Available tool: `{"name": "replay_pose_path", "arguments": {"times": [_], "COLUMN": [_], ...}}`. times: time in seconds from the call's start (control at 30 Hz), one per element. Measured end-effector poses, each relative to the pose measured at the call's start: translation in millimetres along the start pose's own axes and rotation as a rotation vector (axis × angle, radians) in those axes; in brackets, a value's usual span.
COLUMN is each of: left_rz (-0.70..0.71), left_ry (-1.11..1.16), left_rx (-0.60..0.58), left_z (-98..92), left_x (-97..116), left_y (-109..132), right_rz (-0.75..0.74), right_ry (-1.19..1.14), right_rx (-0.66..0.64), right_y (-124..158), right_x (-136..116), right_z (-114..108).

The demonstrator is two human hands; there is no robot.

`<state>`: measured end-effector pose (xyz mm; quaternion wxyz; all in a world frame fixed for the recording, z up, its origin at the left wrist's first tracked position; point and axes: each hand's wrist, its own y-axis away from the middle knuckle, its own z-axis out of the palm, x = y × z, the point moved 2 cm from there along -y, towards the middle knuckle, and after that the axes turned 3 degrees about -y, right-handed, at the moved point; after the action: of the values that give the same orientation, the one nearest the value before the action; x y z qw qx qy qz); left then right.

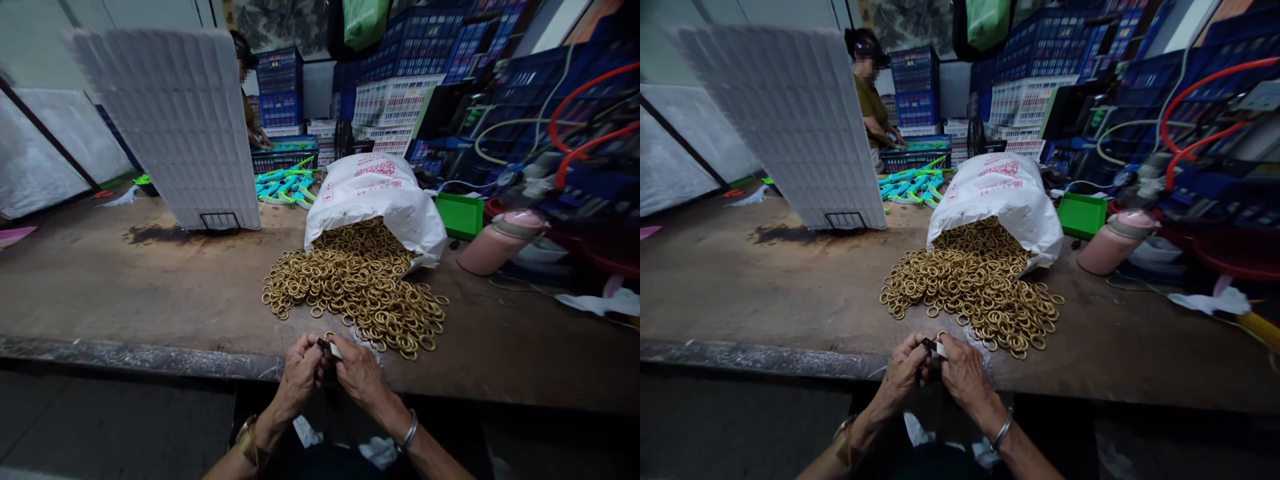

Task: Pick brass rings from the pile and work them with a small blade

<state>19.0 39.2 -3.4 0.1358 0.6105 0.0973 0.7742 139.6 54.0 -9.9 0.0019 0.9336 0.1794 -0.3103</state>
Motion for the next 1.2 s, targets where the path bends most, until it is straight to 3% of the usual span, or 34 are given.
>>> {"name": "replay_pose_path", "arguments": {"times": [0.2, 0.33, 0.47, 0.6, 0.77, 1.0, 1.2], "left_rz": [0.035, 0.058, -0.040, -0.133, -0.193, -0.287, -0.324], "left_ry": [-0.072, -0.077, 0.181, 0.408, 0.463, 0.597, 0.676], "left_rx": [0.031, -0.023, -0.120, -0.088, -0.072, -0.045, -0.011], "left_z": [-2.9, -0.9, 0.2, -9.2, -17.9, -24.6, -29.6], "left_x": [4, 7, 9, 4, -3, -10, -16], "left_y": [5, 19, 26, 20, 17, 13, 7], "right_rz": [-0.005, 0.136, 0.157, 0.074, 0.138, 0.159, 0.162], "right_ry": [0.089, 0.228, 0.247, 0.130, 0.121, 0.342, 0.456], "right_rx": [-0.001, -0.023, 0.041, 0.088, 0.107, 0.024, 0.052], "right_y": [-1, -10, -14, -12, -22, -47, -41], "right_x": [-2, 14, 26, 22, 15, 7, 6], "right_z": [0, -4, -5, 0, 1, 11, 16]}}
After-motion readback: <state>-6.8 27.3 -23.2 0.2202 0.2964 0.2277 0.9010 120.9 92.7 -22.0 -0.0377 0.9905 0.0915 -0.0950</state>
